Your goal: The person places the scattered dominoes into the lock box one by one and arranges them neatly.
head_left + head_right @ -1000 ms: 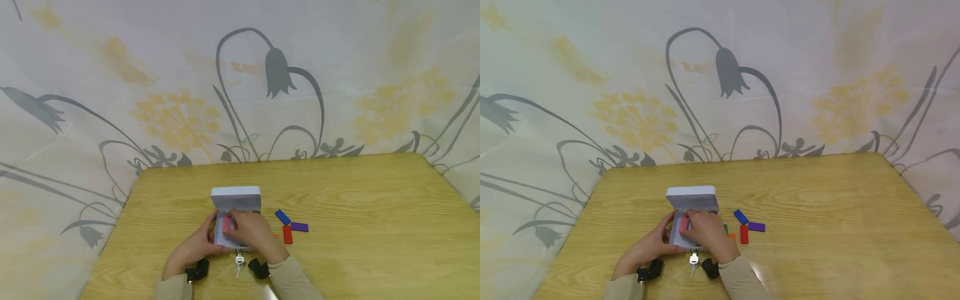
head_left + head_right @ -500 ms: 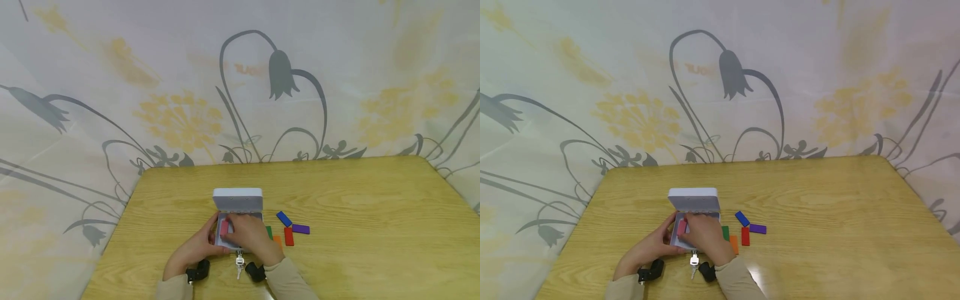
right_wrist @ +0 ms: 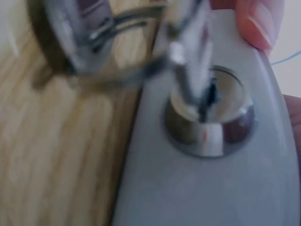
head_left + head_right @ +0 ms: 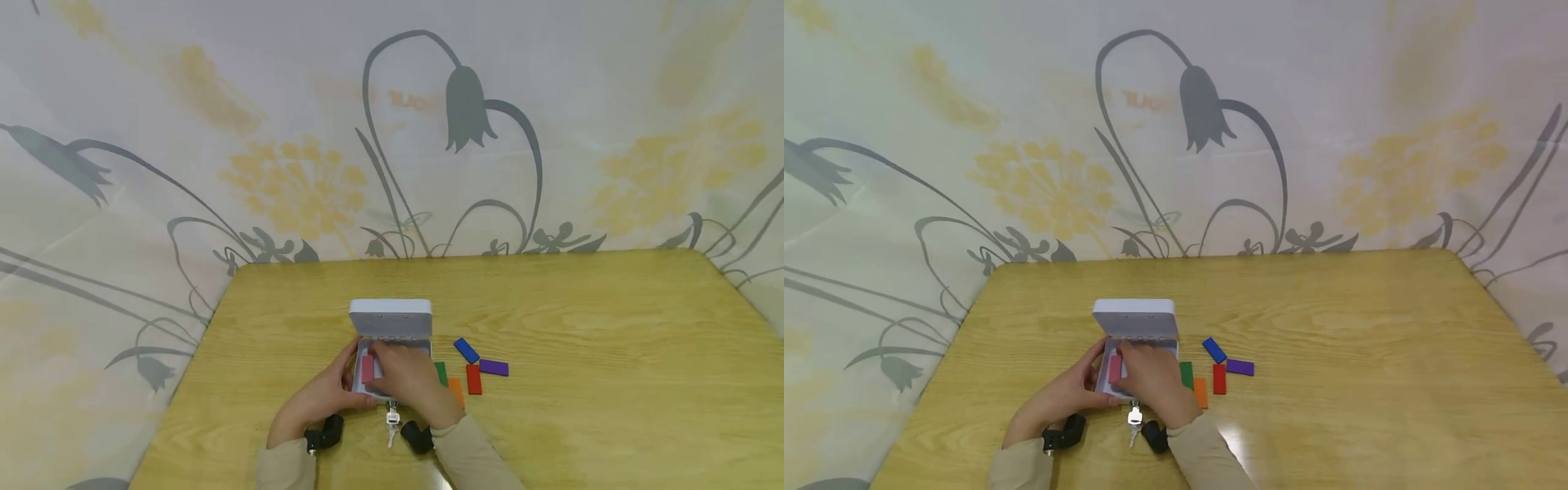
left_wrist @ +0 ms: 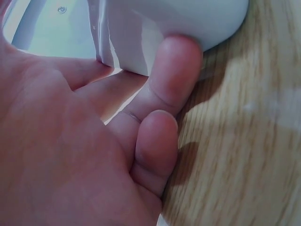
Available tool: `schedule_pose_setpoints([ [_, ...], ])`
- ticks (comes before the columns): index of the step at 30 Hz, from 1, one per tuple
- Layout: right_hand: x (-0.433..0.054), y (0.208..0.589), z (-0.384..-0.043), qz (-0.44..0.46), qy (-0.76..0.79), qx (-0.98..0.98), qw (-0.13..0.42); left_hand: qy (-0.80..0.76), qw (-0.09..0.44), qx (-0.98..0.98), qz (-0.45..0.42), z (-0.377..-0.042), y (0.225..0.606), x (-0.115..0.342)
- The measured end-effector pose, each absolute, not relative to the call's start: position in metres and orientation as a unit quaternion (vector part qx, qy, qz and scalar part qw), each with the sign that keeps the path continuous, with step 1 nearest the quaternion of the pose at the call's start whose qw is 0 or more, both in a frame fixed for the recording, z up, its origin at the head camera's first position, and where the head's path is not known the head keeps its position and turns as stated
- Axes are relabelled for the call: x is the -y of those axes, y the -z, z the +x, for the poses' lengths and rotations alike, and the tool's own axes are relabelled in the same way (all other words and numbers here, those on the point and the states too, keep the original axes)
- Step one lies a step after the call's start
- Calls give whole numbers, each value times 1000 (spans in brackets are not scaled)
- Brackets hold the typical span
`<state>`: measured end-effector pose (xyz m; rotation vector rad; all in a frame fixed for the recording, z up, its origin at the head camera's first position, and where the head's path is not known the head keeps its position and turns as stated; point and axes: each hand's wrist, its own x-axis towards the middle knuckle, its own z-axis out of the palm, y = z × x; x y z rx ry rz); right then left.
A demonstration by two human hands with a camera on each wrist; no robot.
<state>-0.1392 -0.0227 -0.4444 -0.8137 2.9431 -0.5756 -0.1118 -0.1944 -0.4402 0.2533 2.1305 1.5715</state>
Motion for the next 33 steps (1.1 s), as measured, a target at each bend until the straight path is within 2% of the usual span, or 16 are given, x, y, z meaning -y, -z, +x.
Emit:
schedule_pose_setpoints([
  [6,21,441,-139,-257,196,-946,36,-580,248,-770,92,-113,440,194],
  [20,23,444,-138,-250,175,-952,17,-568,244,-780,93,-113,441,193],
  [28,21,442,-135,-249,181,-951,35,-554,241,-791,96,-106,422,187],
  [33,22,442,-136,-256,179,-950,22,-534,225,-810,95,-105,413,186],
])
